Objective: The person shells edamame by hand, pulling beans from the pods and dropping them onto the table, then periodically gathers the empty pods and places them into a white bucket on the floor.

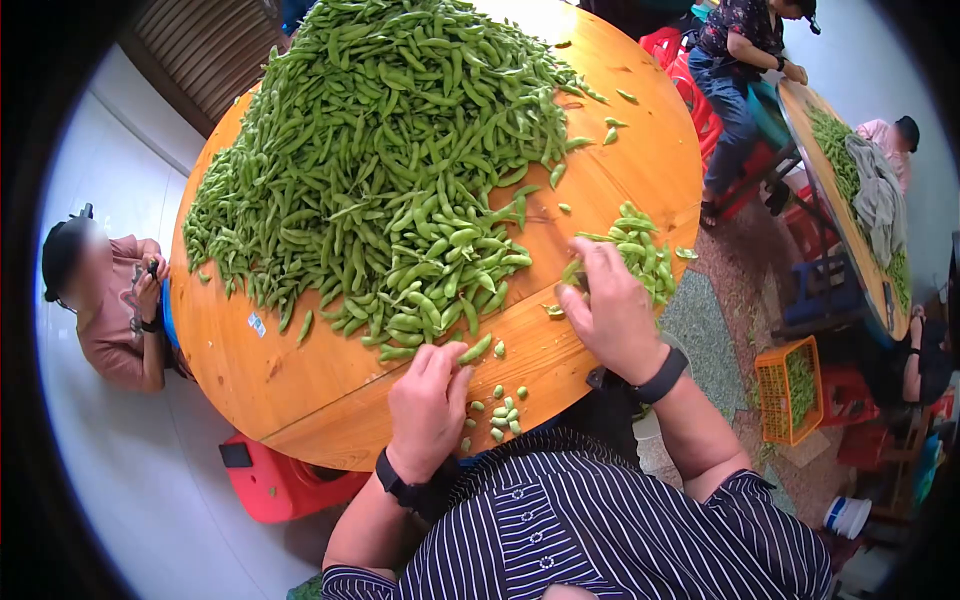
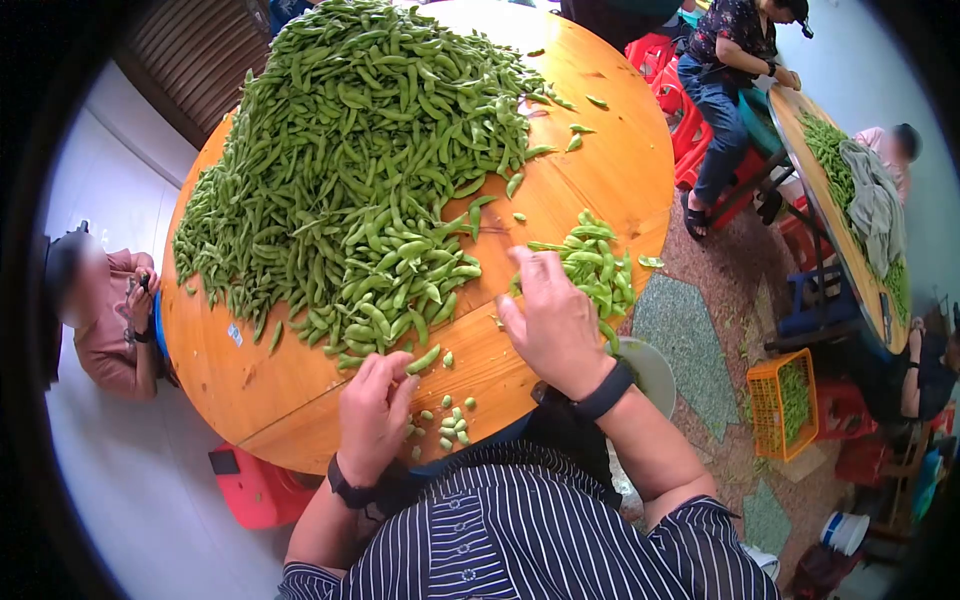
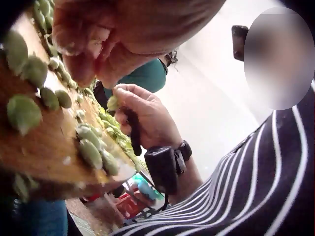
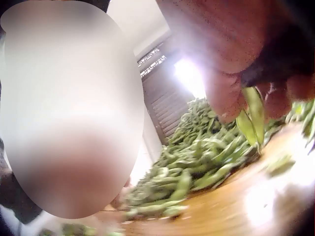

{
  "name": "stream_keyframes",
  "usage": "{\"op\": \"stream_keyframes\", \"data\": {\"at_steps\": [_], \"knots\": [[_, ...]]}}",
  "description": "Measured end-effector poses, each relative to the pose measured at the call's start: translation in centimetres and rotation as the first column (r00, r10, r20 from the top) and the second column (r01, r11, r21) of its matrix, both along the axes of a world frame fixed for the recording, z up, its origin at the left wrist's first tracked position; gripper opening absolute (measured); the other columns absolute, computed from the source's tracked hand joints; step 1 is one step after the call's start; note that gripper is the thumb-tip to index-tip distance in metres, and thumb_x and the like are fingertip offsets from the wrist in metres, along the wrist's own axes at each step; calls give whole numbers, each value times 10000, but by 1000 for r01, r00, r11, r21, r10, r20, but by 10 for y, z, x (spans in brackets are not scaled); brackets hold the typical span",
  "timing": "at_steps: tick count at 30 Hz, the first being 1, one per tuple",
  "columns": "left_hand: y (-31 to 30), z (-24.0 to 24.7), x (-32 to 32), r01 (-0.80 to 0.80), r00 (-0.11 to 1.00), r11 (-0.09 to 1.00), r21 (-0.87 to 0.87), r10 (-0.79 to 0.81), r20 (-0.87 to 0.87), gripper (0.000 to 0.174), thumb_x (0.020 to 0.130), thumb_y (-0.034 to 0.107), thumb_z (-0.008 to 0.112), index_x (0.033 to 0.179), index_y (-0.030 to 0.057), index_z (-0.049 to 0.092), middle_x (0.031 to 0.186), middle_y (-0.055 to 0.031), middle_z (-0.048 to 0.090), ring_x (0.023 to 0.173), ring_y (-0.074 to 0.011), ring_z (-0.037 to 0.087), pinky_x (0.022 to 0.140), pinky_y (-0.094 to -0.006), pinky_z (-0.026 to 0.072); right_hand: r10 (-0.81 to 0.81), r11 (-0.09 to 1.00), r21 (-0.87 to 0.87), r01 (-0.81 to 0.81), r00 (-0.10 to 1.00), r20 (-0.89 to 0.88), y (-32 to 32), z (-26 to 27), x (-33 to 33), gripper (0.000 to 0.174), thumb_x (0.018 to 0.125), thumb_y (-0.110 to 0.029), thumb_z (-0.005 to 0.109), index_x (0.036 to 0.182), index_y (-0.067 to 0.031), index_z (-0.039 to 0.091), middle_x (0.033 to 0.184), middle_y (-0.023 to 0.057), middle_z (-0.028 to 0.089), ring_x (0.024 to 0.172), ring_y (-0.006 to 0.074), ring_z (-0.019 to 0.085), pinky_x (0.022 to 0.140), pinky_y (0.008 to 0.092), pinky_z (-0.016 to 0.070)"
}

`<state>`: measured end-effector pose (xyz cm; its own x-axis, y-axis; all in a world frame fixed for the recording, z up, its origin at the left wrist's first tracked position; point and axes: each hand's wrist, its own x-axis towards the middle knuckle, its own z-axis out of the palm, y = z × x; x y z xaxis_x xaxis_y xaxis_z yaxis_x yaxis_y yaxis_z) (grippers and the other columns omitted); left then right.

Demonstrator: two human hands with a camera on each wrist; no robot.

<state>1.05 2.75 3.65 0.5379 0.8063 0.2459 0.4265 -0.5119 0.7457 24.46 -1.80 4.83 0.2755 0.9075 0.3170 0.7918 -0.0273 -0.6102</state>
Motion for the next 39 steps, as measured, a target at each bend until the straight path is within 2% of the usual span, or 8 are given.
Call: {"op": "stream_keyframes", "data": {"at_steps": [7,10,12,17,19,22,31,39], "knots": [[8,-8,-4,13,964,986,168,33,-265,152,797,74,704,912,31,614,795,-123,544,673,-289,592,606,-373,474,69,993,102,-62,995,-67,-10,-9,-12,257,807,49,524,1061,14,549,1004,185,569,908,376,605,765,434,515],[4,-10,-6,-26,979,999,31,32,-201,143,821,53,689,931,26,602,825,-96,572,707,-253,607,625,-355,486,193,979,86,-186,977,-88,-12,-19,-17,236,808,37,532,1039,7,570,952,172,582,903,360,607,758,422,517],[1,-11,-4,-129,986,916,-380,160,51,127,833,4,673,928,2,588,784,-60,587,652,-140,579,596,-274,469,228,973,59,-225,972,-53,-11,-24,-25,228,805,14,551,1028,3,592,910,161,590,884,346,610,751,415,524],[2,-15,-2,-74,956,852,-518,208,205,126,878,11,663,987,-20,609,806,2,618,650,-53,552,569,-226,477,453,883,-181,-432,887,93,-14,-25,-53,177,809,-63,587,977,-10,598,886,148,572,859,333,610,712,426,526],[1,-5,-1,7,929,664,-747,272,250,112,899,29,653,998,-11,618,853,12,626,687,-30,563,557,-200,487,559,801,-214,-558,827,-63,-17,-25,-58,165,831,-49,570,982,16,587,899,177,607,851,349,627,711,427,535],[0,-5,-3,66,904,636,-768,289,317,125,909,46,651,1020,2,614,873,10,635,697,-19,570,543,-177,483,378,917,8,-399,860,-343,-14,-29,-59,191,858,-62,553,1014,33,609,871,193,655,795,324,664,692,403,540],[-11,6,6,130,913,619,-775,230,337,127,910,62,665,1004,1,604,807,12,649,694,-27,585,567,-175,485,145,907,-177,-383,677,-721,-10,-12,-51,229,848,-108,565,987,59,637,807,208,677,721,281,690,661,375,533],[-16,-2,8,46,950,738,-673,175,257,109,882,27,682,924,3,583,784,-24,649,689,-63,598,581,-236,494,251,927,-101,-360,799,-546,-10,-18,-53,200,840,-80,553,969,56,623,798,248,654,728,381,667,668,425,532]]}}
